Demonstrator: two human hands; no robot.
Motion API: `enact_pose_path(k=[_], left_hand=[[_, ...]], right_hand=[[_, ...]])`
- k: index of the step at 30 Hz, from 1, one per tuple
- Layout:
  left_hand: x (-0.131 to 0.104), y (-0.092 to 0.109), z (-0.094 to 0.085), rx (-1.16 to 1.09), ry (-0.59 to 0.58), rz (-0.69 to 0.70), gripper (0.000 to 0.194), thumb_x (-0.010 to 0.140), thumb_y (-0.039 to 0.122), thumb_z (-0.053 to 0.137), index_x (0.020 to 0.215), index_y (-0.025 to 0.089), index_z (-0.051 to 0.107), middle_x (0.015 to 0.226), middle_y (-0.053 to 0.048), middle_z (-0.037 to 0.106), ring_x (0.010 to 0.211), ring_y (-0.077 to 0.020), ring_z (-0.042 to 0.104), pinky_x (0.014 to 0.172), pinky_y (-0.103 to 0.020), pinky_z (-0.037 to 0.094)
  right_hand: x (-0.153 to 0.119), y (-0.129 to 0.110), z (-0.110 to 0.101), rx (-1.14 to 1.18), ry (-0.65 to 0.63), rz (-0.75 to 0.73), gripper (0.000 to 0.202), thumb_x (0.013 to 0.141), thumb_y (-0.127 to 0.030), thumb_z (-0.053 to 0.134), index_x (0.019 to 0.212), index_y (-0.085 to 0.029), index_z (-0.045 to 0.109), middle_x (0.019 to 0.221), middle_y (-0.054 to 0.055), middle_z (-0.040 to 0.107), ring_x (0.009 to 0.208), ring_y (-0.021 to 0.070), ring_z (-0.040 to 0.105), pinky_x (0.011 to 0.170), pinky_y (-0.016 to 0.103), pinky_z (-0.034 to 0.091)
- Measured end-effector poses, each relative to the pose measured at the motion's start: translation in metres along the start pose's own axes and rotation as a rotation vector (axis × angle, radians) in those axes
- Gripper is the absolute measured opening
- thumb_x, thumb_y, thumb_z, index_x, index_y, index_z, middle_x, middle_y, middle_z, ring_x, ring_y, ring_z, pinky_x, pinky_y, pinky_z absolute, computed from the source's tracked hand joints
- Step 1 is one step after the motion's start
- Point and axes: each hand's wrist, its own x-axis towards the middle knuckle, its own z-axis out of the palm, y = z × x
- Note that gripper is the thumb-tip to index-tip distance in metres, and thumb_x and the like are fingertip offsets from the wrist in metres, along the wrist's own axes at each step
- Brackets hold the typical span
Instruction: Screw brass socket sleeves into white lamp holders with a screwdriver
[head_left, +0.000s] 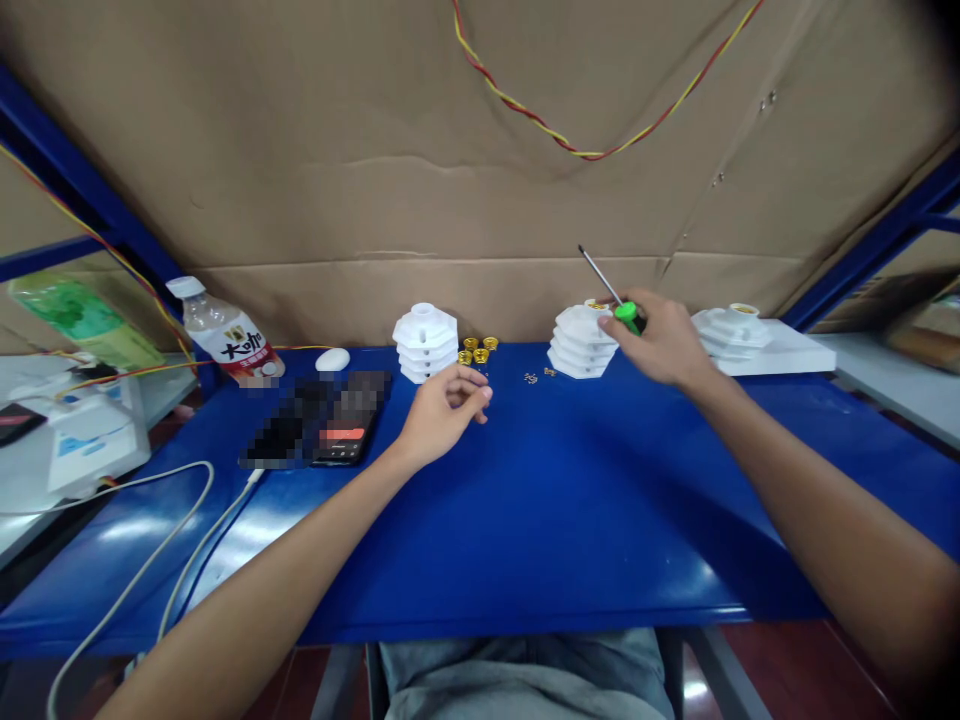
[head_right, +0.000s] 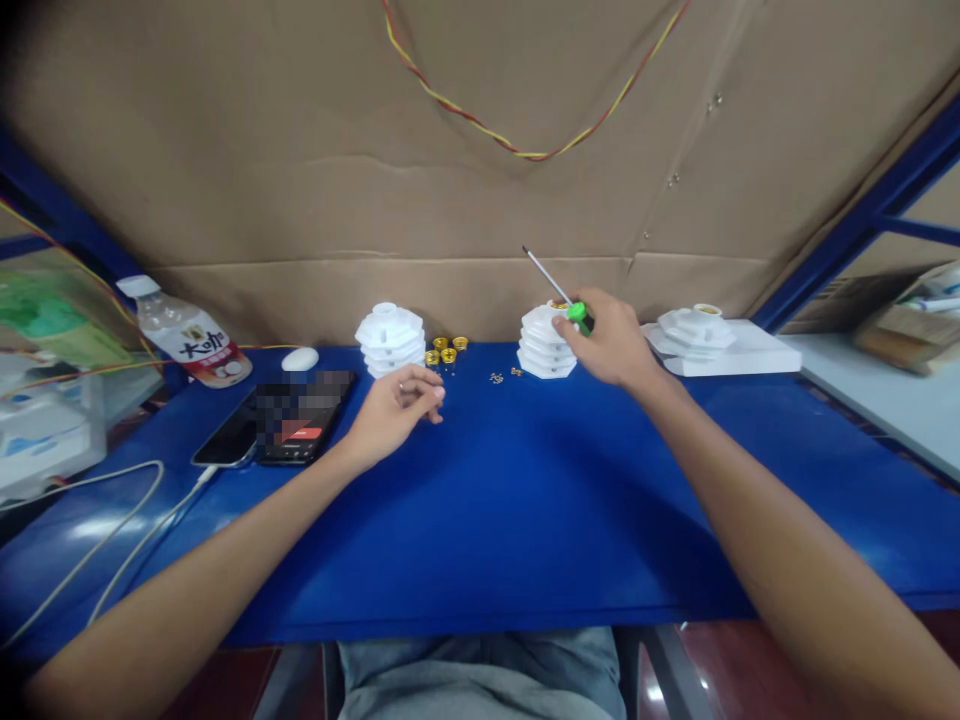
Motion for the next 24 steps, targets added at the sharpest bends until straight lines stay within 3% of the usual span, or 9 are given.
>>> enact_pose_path(k=[2,4,6,10,15,21,24], left_hand=[[0.005,0.009,-0.007,0.115,0.18,0.107,0.017,0.092,0.031,0.075,0.102,0.019,0.067,0.081,-0.003,0.072,0.064,-0.0162,0.069,0.067,-0.034,0.058],[0.014,0.02,-0.019,0.249,0.344,0.215,0.017,0.089,0.028,0.074,0.103,0.02,0.067,0.085,-0.004,0.072,0.073,-0.0176,0.068,0.068,-0.032,0.056],[0.025,0.029,-0.036,0.43,0.437,0.283,0.024,0.087,0.027,0.075,0.108,0.02,0.066,0.093,-0.005,0.072,0.078,-0.019,0.066,0.072,-0.035,0.055],[0.055,0.034,-0.072,0.753,0.572,0.353,0.037,0.082,0.029,0.079,0.116,0.018,0.067,0.123,-0.014,0.073,0.106,-0.0291,0.067,0.103,-0.051,0.052],[0.088,0.025,-0.093,0.854,0.53,0.227,0.044,0.087,0.046,0.077,0.119,0.016,0.074,0.129,-0.02,0.073,0.119,-0.0371,0.066,0.112,-0.057,0.047],[0.097,0.019,-0.091,0.893,0.409,0.17,0.034,0.089,0.046,0.074,0.102,0.016,0.081,0.11,-0.019,0.079,0.109,-0.0379,0.07,0.104,-0.058,0.052],[0.094,0.017,-0.088,0.889,0.398,0.188,0.032,0.089,0.047,0.075,0.1,0.018,0.081,0.106,-0.017,0.08,0.106,-0.0355,0.07,0.102,-0.055,0.053]], right_hand=[[-0.015,-0.017,0.009,0.069,-0.13,0.029,0.032,0.093,-0.04,0.065,0.119,-0.023,0.075,0.088,0.005,0.078,0.073,0.0243,0.068,0.074,0.04,0.054],[-0.026,-0.031,0.024,0.145,-0.359,-0.003,0.022,0.095,-0.029,0.059,0.107,-0.022,0.076,0.093,0.006,0.079,0.077,0.022,0.069,0.074,0.036,0.053],[-0.032,-0.04,0.039,0.151,-0.413,-0.014,0.02,0.093,-0.023,0.058,0.1,-0.023,0.078,0.095,0.006,0.08,0.08,0.0216,0.071,0.076,0.034,0.053],[-0.029,-0.042,0.062,0.12,-0.412,-0.005,0.012,0.089,-0.022,0.066,0.093,-0.023,0.077,0.089,0.008,0.08,0.083,0.0255,0.072,0.076,0.036,0.053],[-0.012,-0.043,0.088,0.109,-0.387,-0.005,0.004,0.087,-0.028,0.074,0.085,-0.025,0.075,0.08,0.006,0.078,0.082,0.0274,0.073,0.077,0.038,0.053],[0.014,-0.065,0.127,0.106,-0.375,-0.04,0.003,0.087,-0.026,0.076,0.09,-0.025,0.077,0.097,0.008,0.082,0.095,0.0286,0.074,0.082,0.037,0.051],[0.021,-0.072,0.139,0.115,-0.377,-0.05,0.002,0.088,-0.026,0.076,0.087,-0.024,0.076,0.096,0.008,0.082,0.094,0.0273,0.074,0.081,0.034,0.05]])
